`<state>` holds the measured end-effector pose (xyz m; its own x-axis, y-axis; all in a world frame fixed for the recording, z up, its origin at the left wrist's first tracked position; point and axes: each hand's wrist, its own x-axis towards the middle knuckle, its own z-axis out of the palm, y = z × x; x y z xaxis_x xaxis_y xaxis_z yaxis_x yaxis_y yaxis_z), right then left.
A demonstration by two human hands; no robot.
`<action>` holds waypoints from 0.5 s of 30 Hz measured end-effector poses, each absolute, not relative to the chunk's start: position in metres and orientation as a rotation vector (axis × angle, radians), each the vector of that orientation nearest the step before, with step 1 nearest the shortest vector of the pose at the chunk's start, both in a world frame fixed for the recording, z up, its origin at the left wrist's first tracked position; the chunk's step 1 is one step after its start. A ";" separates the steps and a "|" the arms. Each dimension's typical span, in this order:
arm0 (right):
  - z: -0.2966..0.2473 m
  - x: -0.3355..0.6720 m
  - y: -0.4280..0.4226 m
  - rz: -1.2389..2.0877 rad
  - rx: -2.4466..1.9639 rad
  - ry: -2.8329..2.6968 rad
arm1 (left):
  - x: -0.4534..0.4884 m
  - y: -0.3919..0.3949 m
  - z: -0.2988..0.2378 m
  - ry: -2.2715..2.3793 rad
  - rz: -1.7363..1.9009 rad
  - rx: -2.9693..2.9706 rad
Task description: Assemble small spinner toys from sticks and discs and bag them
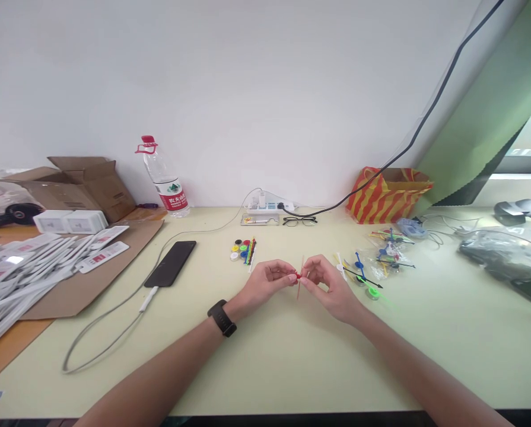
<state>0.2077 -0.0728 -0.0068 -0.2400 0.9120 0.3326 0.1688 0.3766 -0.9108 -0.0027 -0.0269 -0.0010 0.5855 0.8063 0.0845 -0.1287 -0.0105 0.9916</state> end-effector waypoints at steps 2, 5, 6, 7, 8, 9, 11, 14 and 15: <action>-0.008 0.207 -0.072 0.957 -0.980 -1.665 | -0.002 -0.027 -0.001 0.621 0.810 1.386; -0.008 0.208 -0.073 0.934 -0.990 -1.667 | -0.003 -0.027 -0.002 0.624 0.809 1.386; -0.008 0.209 -0.073 0.908 -0.993 -1.663 | -0.003 -0.026 -0.002 0.628 0.812 1.390; -0.007 0.209 -0.073 0.871 -0.997 -1.658 | -0.003 -0.026 -0.003 0.636 0.818 1.395; -0.006 0.210 -0.074 0.822 -1.002 -1.651 | -0.003 -0.025 -0.003 0.645 0.823 1.400; -0.006 0.211 -0.075 0.768 -1.007 -1.649 | -0.004 -0.025 -0.004 0.656 0.828 1.405; -0.006 0.211 -0.076 0.667 -1.017 -1.656 | -0.004 -0.024 -0.004 0.674 0.836 1.410; -0.008 0.209 -0.079 0.557 -1.006 -1.669 | -0.004 -0.023 -0.003 0.683 0.843 1.404; -0.009 0.207 -0.079 0.532 -0.999 -1.667 | -0.004 -0.023 -0.003 0.682 0.845 1.400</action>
